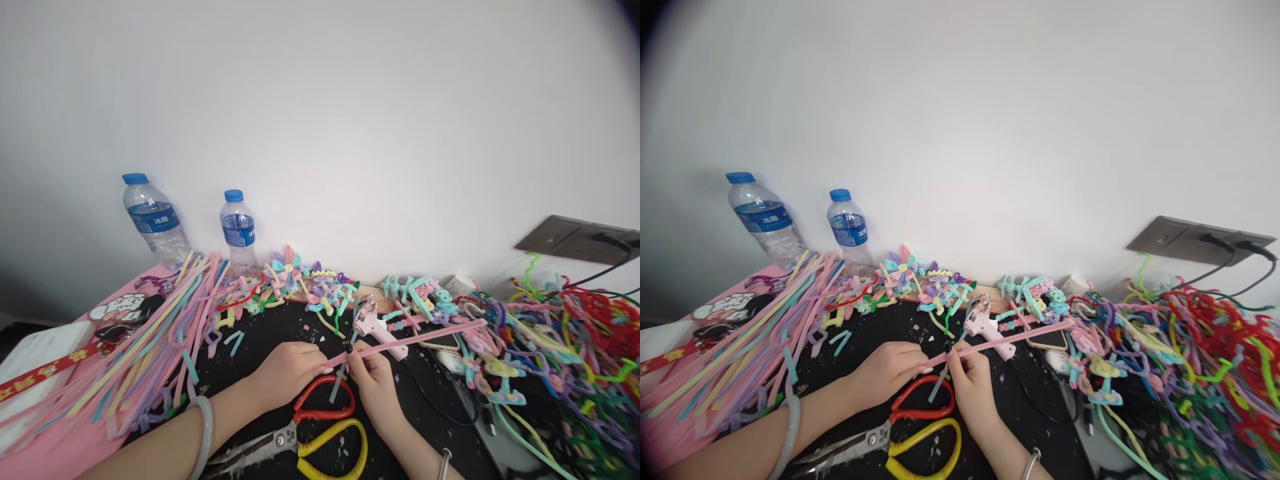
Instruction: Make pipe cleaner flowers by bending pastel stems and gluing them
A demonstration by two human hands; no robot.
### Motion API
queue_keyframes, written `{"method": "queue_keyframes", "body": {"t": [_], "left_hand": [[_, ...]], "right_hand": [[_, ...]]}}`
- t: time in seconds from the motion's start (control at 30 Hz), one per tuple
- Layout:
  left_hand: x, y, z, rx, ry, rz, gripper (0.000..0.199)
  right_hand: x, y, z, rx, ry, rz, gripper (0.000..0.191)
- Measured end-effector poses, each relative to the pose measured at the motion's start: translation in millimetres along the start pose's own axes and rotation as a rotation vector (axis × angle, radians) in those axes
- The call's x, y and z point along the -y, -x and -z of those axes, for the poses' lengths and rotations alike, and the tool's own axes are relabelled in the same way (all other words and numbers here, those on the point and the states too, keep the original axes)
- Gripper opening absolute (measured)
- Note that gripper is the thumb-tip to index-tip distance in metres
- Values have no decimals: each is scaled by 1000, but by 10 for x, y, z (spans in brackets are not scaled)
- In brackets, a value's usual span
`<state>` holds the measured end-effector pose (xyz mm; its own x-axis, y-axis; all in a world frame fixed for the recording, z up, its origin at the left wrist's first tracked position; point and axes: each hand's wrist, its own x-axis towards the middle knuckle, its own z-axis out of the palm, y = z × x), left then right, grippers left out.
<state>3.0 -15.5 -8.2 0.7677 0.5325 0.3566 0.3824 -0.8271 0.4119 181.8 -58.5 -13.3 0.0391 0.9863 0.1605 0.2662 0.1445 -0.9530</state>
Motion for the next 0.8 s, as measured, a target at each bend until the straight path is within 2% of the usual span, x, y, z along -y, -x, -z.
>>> {"method": "queue_keyframes", "body": {"t": [0.17,0.47,0.63,0.8], "left_hand": [[5,11,14,-115,10,97,33],[10,17,7,-190,8,144,35],[16,10,20,-146,18,141,34],[10,-1,31,-89,59,141,30]], "right_hand": [[61,9,16,-1,-7,17,34],[162,15,26,67,57,27,37],[105,30,23,50,-11,-4,35],[85,21,15,-14,-126,-31,20]]}}
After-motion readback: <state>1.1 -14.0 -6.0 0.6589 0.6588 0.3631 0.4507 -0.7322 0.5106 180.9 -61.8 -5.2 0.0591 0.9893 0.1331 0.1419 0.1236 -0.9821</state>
